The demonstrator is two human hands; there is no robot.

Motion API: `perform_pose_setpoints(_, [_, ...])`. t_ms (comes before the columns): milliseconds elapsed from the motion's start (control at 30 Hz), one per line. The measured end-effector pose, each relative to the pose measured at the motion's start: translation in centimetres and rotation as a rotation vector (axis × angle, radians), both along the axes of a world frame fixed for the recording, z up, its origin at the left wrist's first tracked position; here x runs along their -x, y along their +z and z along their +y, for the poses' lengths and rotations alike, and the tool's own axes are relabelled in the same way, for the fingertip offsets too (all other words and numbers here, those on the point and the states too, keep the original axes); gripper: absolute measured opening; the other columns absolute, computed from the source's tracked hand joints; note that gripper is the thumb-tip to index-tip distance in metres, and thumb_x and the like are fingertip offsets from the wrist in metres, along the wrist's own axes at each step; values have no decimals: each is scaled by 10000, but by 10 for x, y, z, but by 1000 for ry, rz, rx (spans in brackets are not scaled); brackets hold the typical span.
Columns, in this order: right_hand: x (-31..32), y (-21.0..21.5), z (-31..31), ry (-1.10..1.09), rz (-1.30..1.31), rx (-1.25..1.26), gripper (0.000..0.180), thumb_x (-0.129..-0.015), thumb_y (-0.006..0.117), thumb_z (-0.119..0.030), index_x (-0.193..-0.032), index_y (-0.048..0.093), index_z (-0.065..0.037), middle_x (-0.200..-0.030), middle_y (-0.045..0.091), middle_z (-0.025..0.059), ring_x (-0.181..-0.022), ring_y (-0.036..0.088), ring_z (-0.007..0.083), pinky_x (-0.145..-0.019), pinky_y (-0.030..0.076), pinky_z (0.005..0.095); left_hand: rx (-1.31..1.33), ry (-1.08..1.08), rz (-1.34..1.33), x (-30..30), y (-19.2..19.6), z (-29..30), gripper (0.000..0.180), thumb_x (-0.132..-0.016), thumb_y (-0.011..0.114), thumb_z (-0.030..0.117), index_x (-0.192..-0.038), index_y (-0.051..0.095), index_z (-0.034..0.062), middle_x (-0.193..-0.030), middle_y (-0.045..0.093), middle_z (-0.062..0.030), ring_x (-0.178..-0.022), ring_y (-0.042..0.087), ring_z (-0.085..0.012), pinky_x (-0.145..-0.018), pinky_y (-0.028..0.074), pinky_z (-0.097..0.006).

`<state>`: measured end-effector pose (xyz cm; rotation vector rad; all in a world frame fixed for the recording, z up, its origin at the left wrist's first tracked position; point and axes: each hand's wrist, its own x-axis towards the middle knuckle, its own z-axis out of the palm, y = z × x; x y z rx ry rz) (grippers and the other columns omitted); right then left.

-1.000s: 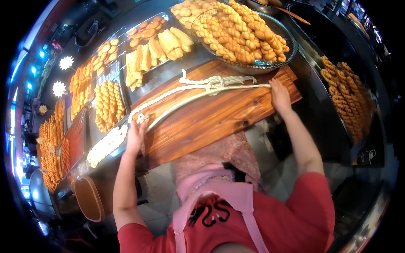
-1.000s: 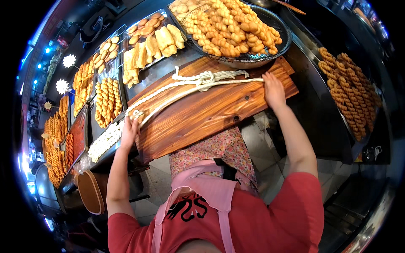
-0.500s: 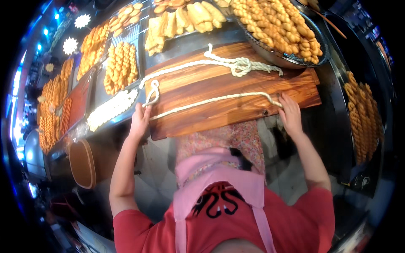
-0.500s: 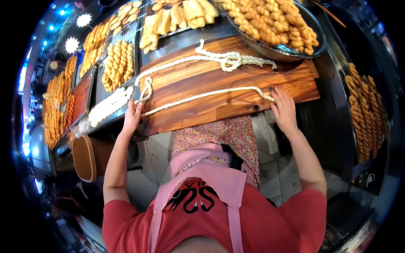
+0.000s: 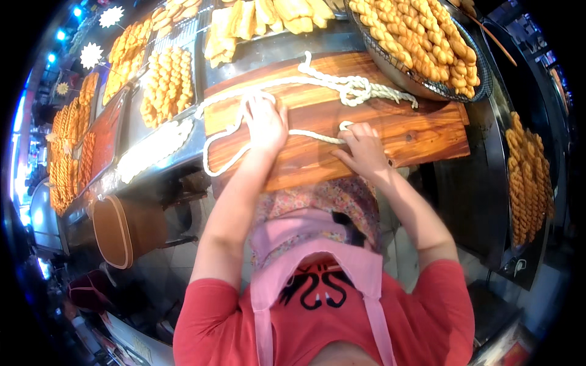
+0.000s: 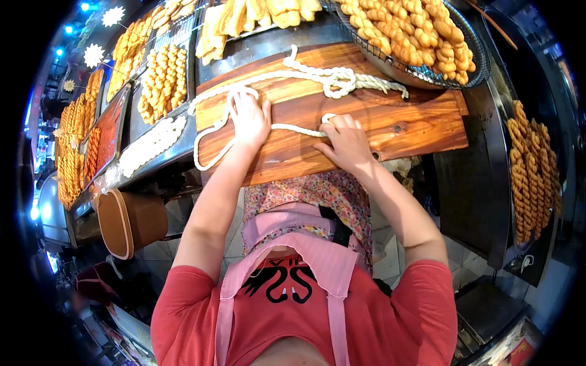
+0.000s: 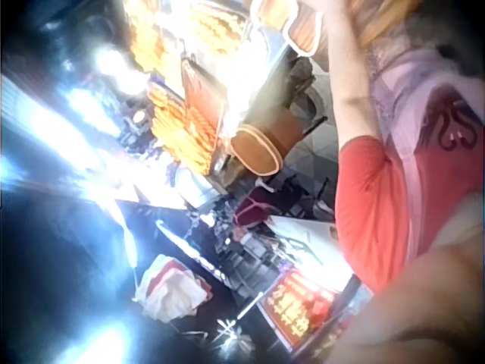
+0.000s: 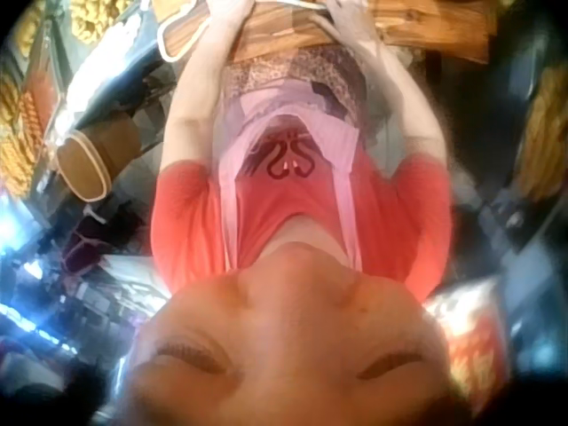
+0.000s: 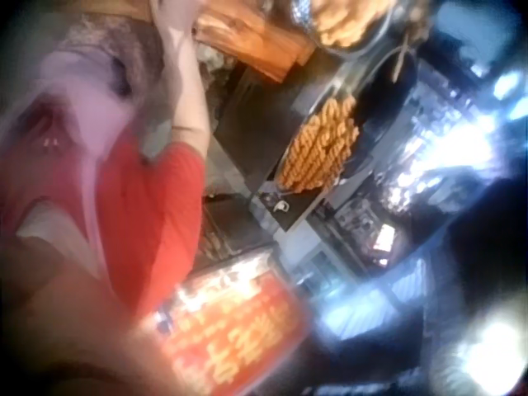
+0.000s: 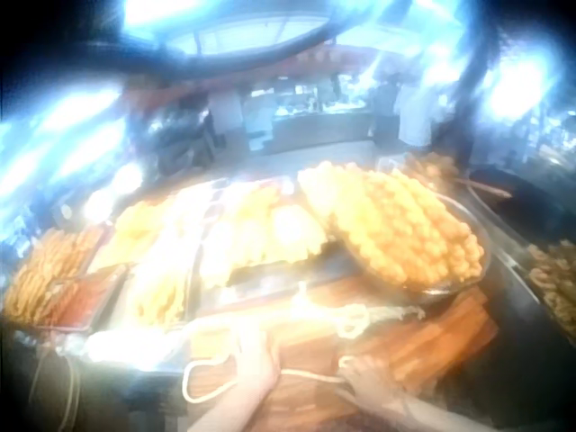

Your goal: The person braids long strands of dough on a wooden board. They repeatedly stretch, twist, and interlace the strands to form braided ropes, placing the finished braids on the board.

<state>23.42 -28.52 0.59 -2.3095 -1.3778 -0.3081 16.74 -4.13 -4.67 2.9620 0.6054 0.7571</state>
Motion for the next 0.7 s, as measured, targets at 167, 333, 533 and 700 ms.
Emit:
perform_pose_setpoints(167, [-49,12,-26,-132,76,628,222,-895,563,-300,-861,633,-93,-817,620,86,-748,631,244,-636,521,366,45,32,-99,-24,14,38,457,-862,607,275,-1123,454,-68,-1255,427,-276,-1240,337,-424,-1055,192,-565])
perform_pose_setpoints(333, [-78,24,-138,-202,98,237,227,-769,711,-268,-937,671,-120,-853,612,75,-814,616,279,-702,512,390,149,-319,-108,4,11,6,333,-857,615,226,-1025,502,-38,-1136,480,-280,-1143,413,-449,-1011,271,-555])
perform_pose_setpoints(533, [-97,41,-108,-10,339,-264,258,-860,591,-93,-1114,632,-86,-975,629,126,-937,605,312,-823,488,377,597,-280,-262,-39,160,86,220,-960,426,208,-919,556,35,-817,546,-91,-770,500,-193,-708,422,-338])
perform_pose_setpoints(700, [-142,-47,-190,-714,-200,116,385,-911,546,-182,-1266,527,-36,-1302,515,186,-1206,481,337,-976,399,424,354,20,-442,42,193,116,240,-978,461,183,-1000,608,-6,-784,561,-123,-744,541,-190,-705,436,-311])
